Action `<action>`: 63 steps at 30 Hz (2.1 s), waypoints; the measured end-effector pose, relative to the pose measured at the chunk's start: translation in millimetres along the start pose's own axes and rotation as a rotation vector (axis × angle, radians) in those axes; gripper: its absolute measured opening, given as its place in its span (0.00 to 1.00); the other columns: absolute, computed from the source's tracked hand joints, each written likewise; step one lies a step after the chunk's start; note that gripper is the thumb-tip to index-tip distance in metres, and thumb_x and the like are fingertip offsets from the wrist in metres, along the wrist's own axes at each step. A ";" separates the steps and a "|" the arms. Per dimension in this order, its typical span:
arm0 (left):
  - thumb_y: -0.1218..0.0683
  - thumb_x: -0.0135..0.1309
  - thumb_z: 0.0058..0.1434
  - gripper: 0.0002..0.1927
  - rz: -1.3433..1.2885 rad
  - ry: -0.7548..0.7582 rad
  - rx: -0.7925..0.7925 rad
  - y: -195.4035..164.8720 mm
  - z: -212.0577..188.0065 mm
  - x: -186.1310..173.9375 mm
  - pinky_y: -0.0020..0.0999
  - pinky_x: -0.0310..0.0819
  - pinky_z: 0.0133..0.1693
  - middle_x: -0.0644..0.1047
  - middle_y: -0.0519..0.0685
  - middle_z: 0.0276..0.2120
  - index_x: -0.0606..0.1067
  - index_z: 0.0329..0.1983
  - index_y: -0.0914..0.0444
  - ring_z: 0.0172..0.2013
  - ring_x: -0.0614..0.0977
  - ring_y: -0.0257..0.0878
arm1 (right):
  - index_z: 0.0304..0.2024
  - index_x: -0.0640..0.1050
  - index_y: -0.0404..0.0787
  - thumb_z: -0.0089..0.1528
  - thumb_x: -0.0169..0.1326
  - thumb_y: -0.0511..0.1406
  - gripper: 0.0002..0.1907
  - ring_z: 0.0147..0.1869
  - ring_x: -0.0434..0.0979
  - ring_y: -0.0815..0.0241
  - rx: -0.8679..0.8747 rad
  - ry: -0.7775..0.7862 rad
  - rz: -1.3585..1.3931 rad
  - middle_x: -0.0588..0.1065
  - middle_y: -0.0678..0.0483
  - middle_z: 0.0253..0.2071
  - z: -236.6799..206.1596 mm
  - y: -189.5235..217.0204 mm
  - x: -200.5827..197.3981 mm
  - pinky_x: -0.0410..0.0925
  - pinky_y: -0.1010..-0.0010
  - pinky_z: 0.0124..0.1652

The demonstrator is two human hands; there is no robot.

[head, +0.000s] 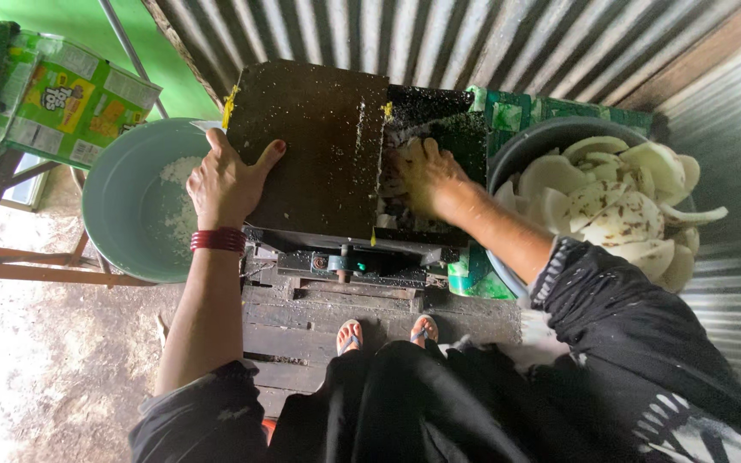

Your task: The person holds a manual grating machine steady with one hand while pressing coconut halves against the grating surface with the other, grating the coconut flesh. Grated coconut collects on the machine and in a basin, and a bucket of ungrated coconut halves sits beside the machine.

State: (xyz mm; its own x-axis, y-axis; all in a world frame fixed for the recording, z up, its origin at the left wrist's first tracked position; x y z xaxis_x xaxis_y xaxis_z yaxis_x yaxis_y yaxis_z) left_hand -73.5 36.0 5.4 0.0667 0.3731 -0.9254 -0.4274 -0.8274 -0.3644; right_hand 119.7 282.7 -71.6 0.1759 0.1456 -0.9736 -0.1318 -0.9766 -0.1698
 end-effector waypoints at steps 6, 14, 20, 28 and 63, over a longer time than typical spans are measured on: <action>0.19 0.53 0.59 0.50 0.014 0.037 0.000 1.1 0.6 3.5 0.57 0.75 0.44 0.79 0.69 0.32 0.62 0.51 0.70 0.39 0.82 0.68 | 0.76 0.49 0.48 0.64 0.45 0.60 0.45 0.79 0.40 0.34 0.081 0.276 0.256 0.43 0.34 0.77 -2.3 -17.4 15.9 0.44 0.43 0.71; 0.20 0.52 0.61 0.50 0.008 0.010 0.013 -0.1 -1.8 1.8 0.58 0.73 0.46 0.79 0.70 0.33 0.61 0.53 0.71 0.39 0.82 0.68 | 0.71 0.58 0.45 0.63 0.49 0.52 0.38 0.71 0.55 0.35 0.059 0.172 0.143 0.56 0.37 0.69 -2.4 6.3 -2.8 0.56 0.40 0.61; 0.19 0.53 0.59 0.49 0.002 0.032 -0.016 2.0 -3.2 3.5 0.59 0.72 0.45 0.79 0.70 0.36 0.61 0.51 0.69 0.41 0.81 0.69 | 0.62 0.69 0.41 0.58 0.54 0.50 0.34 0.54 0.65 0.45 -0.021 -0.100 0.150 0.68 0.45 0.53 -10.2 17.8 -32.5 0.65 0.49 0.44; 0.19 0.53 0.61 0.50 0.018 0.011 0.003 -0.4 -2.3 2.2 0.58 0.74 0.45 0.79 0.71 0.35 0.61 0.52 0.70 0.40 0.81 0.69 | 0.64 0.67 0.40 0.57 0.56 0.46 0.35 0.59 0.65 0.42 -0.010 -0.102 0.206 0.67 0.43 0.57 -3.9 19.5 -31.5 0.66 0.48 0.50; 0.21 0.55 0.60 0.50 0.049 -0.074 0.060 -2.2 -5.7 1.0 0.57 0.75 0.39 0.80 0.69 0.34 0.62 0.52 0.71 0.37 0.82 0.67 | 0.28 0.81 0.33 0.48 0.64 0.35 0.11 0.39 0.81 0.39 0.005 -0.103 0.288 0.74 0.32 0.45 10.4 -2.8 11.2 0.76 0.54 0.40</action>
State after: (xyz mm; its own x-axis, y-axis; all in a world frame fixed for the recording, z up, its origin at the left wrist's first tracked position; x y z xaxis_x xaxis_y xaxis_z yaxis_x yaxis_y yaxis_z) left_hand -67.3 35.8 4.6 -0.0219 0.3644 -0.9310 -0.4822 -0.8196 -0.3094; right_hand 111.9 288.7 -83.6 0.0308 -0.1214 -0.9921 -0.1667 -0.9793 0.1146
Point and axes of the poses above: each hand's wrist, its own z-axis towards the middle knuckle, its own x-axis out of the palm, y = z × x, the point moved 8 cm from there along z, towards the middle knuckle
